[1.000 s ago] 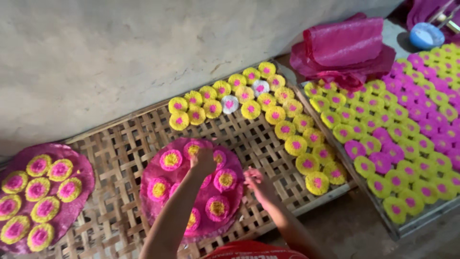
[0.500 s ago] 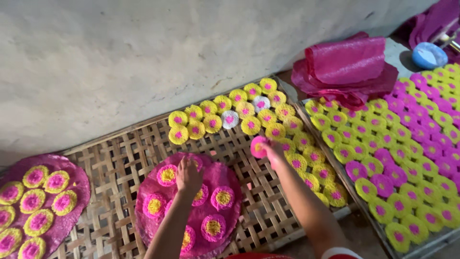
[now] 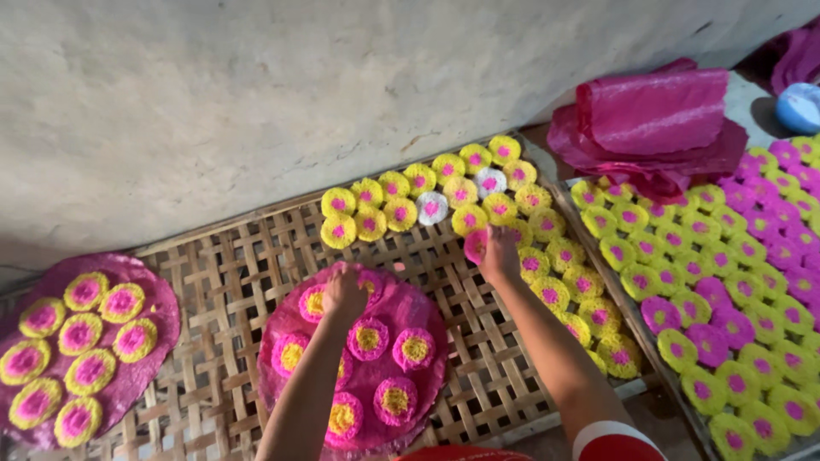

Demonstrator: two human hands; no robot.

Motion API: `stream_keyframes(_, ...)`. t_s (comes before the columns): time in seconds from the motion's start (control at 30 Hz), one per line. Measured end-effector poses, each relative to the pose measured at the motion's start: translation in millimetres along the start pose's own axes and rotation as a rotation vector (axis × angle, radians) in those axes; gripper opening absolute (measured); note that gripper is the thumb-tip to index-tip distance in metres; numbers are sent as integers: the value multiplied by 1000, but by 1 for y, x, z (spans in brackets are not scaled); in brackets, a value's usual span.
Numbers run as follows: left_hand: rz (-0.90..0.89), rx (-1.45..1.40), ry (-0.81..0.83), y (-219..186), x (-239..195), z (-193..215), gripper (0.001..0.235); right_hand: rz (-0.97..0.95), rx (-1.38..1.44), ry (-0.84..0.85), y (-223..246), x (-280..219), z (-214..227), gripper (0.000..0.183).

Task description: The person arranges small, round, yellow and pink decorative items onto a pink circular mat placed on a woven bamboo rack. They pick up the items one by one and place them in rows, occasionally adjusting the mat or the items already placed.

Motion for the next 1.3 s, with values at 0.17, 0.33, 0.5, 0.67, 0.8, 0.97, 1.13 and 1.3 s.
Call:
stream_keyframes(0.17,72,-366,104,-35,-16,0,34,-347,455,196,64,-37,19,35)
stream_keyframes(0.33,-318,-626,44,-106,-67,7,46,-808,1728,616,84,-92,-1,23)
stream_keyframes(0.5,-175,-223,188,-83,-113,38,56,-696,1172,349,6,-91,-12,36)
stream_keyframes(0.67,-328,-10,-34,-23,-130,36,55,-326,299,154,-46,-79,-9,48)
stream_keyframes(0.8,-216,29,0,15,-116,0,40,-95,132,16,-36,-78,11,47)
stream_keyframes(0.97,-417,61,-51,25,-95,-5,48,30,-110,-156,6,-80,49,56)
stream_keyframes(1.13,-17,-267,331,-22,-119,29,35,-517,950,487,73,-150,51,25)
stream_keyframes(1.3,-233,-583,227,-101,-160,32,56,-846,1645,679,87,-198,54,31)
Point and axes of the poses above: each hand's wrist, its own x-axis towards the middle knuckle, its own z-axis out of the back of the hand, y = z × x, the point moved 1 cm from there along x, towards the middle knuckle, and after that the axes turned 6 degrees about -y, right-handed, at the moved point
